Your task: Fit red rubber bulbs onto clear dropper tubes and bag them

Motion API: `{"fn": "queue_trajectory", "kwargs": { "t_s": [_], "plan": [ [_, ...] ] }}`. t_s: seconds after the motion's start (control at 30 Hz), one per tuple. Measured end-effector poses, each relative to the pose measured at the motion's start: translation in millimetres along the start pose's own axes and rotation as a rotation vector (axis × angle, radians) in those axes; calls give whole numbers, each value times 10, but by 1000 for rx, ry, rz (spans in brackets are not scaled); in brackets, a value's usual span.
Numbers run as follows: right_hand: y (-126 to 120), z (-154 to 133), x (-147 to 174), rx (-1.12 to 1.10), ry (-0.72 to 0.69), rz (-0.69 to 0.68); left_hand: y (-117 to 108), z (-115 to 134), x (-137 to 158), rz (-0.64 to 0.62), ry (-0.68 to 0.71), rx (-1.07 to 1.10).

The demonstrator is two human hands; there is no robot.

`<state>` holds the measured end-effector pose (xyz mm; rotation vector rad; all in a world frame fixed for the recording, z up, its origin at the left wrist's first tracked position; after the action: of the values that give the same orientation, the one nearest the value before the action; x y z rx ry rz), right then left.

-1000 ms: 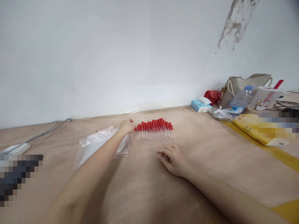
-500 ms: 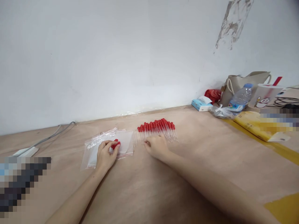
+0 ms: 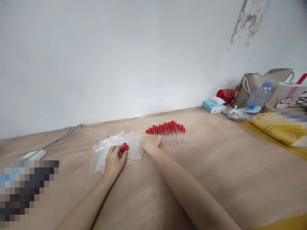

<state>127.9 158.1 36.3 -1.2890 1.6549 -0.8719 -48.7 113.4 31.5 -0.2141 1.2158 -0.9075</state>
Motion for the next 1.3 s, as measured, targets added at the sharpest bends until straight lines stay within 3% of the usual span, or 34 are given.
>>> {"fn": "queue_trajectory", "kwargs": {
  "t_s": [0.2,0.37,0.5,0.73,0.83,0.93,1.1,1.3],
  "plan": [
    [-325,252,240,-66,-113,114,-20,27,-27,13,17,-32],
    [-706,640,774,-219,-431,335,-36,106,-49,14,76,-51],
    [-812,937,1072,-234,-546,390,-37,181,-31,-4,132,-88],
    [-812,1150,1107,-387,-514,411,-160,186,-78,-10,86,-242],
    [-805,1139,1118,-388,-547,426,-245,285,-98,14,54,-136],
    [-798,1132,1133,-386,-552,419,-163,579,32,-105,42,152],
    [-763,1058,1178,-392,-585,366,197,1099,505,-481,-91,483],
    [-680,930,1228,-384,-634,259,238,1206,662,-538,-121,551]
  ]
}}
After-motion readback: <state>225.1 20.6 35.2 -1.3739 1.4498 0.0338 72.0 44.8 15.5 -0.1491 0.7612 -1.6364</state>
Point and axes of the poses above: each hand's wrist, its own x-axis away from the middle knuckle, its own y-axis out of the palm, z = x × y, the point moved 8 cm from there along -x, towards the middle knuckle, and after that the axes turned 10 degrees about z, right-handed, at the moved point
